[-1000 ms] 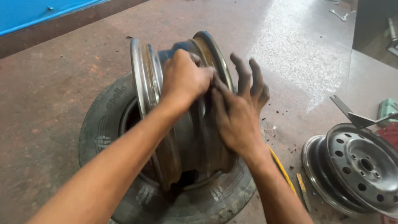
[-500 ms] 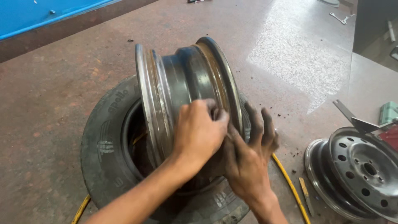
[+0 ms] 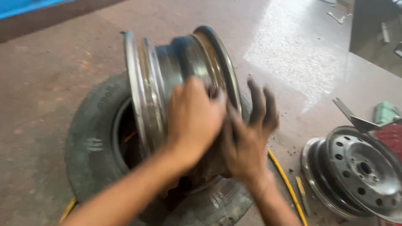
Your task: The person scrubs the surface of a metal wheel rim using a dark abrasive pad. The wheel is positioned upright on a tire on the floor. The person rotates the wheel by hand to access different sections while scrubbing the outer rim and inner barrel.
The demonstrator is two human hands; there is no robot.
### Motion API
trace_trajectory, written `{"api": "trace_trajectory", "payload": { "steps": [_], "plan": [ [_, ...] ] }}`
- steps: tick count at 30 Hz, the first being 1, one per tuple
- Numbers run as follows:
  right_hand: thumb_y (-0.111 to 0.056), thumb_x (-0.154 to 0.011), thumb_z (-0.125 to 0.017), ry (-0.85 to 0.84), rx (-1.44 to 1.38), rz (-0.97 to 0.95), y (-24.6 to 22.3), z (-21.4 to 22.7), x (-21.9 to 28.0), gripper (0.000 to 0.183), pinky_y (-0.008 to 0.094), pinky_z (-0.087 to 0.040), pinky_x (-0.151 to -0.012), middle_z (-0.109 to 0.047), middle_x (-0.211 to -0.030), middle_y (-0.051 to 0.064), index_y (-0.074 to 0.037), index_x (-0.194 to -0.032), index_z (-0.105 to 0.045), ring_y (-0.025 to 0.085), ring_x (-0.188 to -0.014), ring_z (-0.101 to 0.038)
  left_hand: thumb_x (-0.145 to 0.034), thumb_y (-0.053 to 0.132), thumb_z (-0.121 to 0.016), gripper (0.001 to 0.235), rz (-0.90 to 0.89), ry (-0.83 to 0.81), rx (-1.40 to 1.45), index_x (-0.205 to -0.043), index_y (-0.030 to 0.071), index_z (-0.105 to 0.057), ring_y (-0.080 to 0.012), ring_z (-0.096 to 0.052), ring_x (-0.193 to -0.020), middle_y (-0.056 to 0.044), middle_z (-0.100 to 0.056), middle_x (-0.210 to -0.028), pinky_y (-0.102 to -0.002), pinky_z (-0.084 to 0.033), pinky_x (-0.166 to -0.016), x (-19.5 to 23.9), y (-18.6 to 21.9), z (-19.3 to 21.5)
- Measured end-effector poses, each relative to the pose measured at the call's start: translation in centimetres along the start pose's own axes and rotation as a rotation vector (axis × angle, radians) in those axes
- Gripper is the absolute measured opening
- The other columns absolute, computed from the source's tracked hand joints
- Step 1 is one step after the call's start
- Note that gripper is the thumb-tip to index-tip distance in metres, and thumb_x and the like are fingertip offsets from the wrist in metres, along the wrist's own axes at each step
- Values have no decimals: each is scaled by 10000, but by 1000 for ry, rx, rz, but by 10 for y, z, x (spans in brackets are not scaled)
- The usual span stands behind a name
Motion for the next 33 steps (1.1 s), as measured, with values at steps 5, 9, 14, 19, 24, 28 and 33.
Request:
{"api": "trace_trajectory", "payload": {
  "steps": [5,9,14,19,24,28,33],
  "plan": [
    [-152,-937,-565,-91,62,-54,-22,30,5,351,559,-102,-1235,-355,-1624,172,-101,-1244,-728,419,-1541,-173,-788,274,-784,316,90,-18,-31,-923,1,-698,-433,-710,-821,-272,-712,-885,-518,-571,-713,24,3,1],
    [-211,-981,-574,-111,22,21,-9,22,-31,347,564,-73,-1228,-324,-1639,147,-96,-1273,-723,402,-1541,-124,-772,273,-791,373,72,-5,-9,-971,-23,-687,-422,-715,-879,-262,-735,-917,-505,-577,-764,-16,-6,-5],
    [-246,-1023,-568,-185,30,24,-11,17,-63,412,591,-44,-1227,-309,-1654,138,-114,-1392,-695,403,-1545,-125,-783,281,-772,390,265,-188,-40,-1009,-21,-673,-343,-793,-904,-214,-750,-950,-434,-643,-764,-62,-1,2],
    [-259,-965,-554,-203,91,15,-21,29,-50,418,547,-33,-1212,-315,-1628,114,-120,-1333,-697,361,-1534,-97,-742,284,-841,475,163,-85,-50,-1034,-48,-669,-411,-724,-878,-246,-739,-931,-485,-576,-774,-29,-10,-9],
    [-261,-1040,-539,-263,84,103,-3,5,-110,368,588,-47,-1225,-331,-1631,148,-115,-1342,-692,389,-1550,-75,-772,274,-758,446,358,-171,-25,-1084,-42,-718,-359,-780,-971,-246,-749,-1036,-441,-625,-865,-106,-1,0],
    [-268,-965,-561,-202,236,94,-32,37,-34,419,558,-45,-1193,-362,-1591,112,-98,-1323,-696,332,-1526,-92,-763,241,-749,523,270,-259,-69,-1199,-5,-600,-369,-741,-976,-230,-728,-1061,-477,-574,-886,-16,-6,-6],
    [-256,-960,-580,-286,155,44,-9,16,-78,300,517,-44,-1226,-337,-1632,110,-94,-1158,-737,348,-1528,-83,-734,279,-809,442,199,-156,-55,-1029,-19,-672,-376,-739,-948,-250,-718,-992,-445,-612,-813,-72,3,-2]
  ]
}}
Point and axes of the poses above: each hand's wrist, its own x-axis away from the middle knuckle, its own z-axis out of the back of the hand, y = z × x, the point moved 2 cm from there along -x, towards the middle knuckle
